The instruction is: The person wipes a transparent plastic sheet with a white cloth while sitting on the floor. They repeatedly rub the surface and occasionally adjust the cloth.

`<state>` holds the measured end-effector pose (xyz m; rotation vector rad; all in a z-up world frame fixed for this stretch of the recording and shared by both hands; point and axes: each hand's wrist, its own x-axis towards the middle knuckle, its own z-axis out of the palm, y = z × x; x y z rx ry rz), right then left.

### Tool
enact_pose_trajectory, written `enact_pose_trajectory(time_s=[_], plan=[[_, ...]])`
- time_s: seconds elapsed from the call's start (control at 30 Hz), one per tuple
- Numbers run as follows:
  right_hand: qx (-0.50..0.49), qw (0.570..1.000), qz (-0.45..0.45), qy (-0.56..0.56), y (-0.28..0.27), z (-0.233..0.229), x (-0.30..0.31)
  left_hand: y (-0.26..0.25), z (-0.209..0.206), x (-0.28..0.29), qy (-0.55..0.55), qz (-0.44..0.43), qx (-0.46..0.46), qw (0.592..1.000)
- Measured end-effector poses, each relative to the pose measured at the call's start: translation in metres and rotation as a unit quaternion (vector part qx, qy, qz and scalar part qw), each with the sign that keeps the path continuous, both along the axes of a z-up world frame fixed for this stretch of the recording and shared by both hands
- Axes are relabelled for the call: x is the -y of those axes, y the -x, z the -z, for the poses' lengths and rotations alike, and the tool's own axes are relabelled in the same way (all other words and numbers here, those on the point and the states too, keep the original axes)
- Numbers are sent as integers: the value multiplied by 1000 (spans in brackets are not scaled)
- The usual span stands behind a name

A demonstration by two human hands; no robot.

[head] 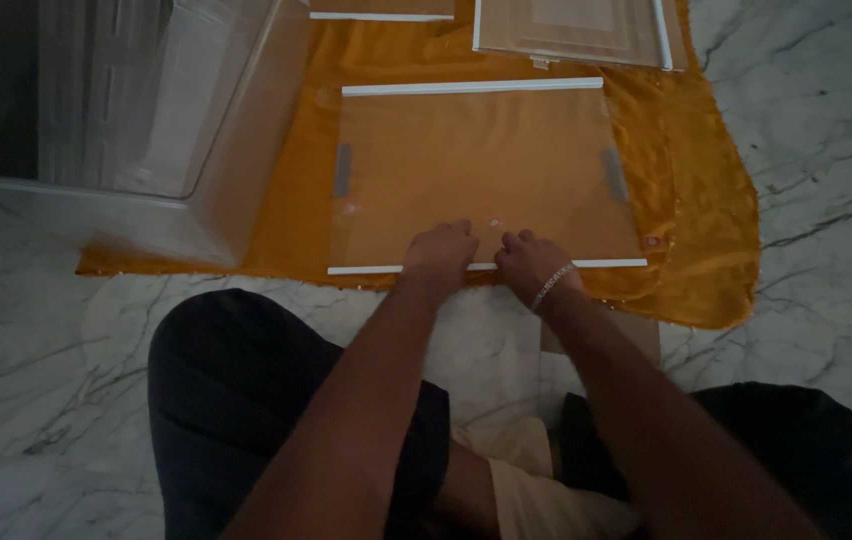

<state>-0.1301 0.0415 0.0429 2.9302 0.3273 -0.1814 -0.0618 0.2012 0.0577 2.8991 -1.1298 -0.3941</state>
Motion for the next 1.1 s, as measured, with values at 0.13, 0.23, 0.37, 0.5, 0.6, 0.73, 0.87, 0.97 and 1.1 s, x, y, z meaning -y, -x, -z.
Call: enact_pose_trajectory(time_s=[0.13, 0.23, 0.37, 0.5, 0.6, 0.73, 0.87, 0.97, 1.1], plan=[[-58, 997, 8, 47, -4, -4, -6, -3, -1, 0, 35, -45, -38, 998], [-59, 997, 34, 22, -7, -4, -13, -10, 0, -9, 86, -194, -106, 971], [-71, 996, 49, 3, -9, -3, -14, -30, 8, -36, 132, -366, -55, 920], [-16, 998, 17, -53, -20, -3, -34, -60, 25, -74, 146, -484, -84, 859], [-89, 995, 45, -29, -33, -2, -65, -75, 36, -98, 145, -453, -44, 879], [-59, 998, 4, -37, -44, -3, -97, -73, 40, -117, 251, -555, -138, 781], [-51, 998, -13, -34, -51, 0, -116, -69, 27, -118, 248, -566, -159, 770], [-47, 998, -8, -28, -54, 1, -121, -68, 12, -119, 271, -575, -193, 747], [-43, 997, 1, -65, -52, 5, -125, -60, -3, -117, 294, -609, -209, 706]])
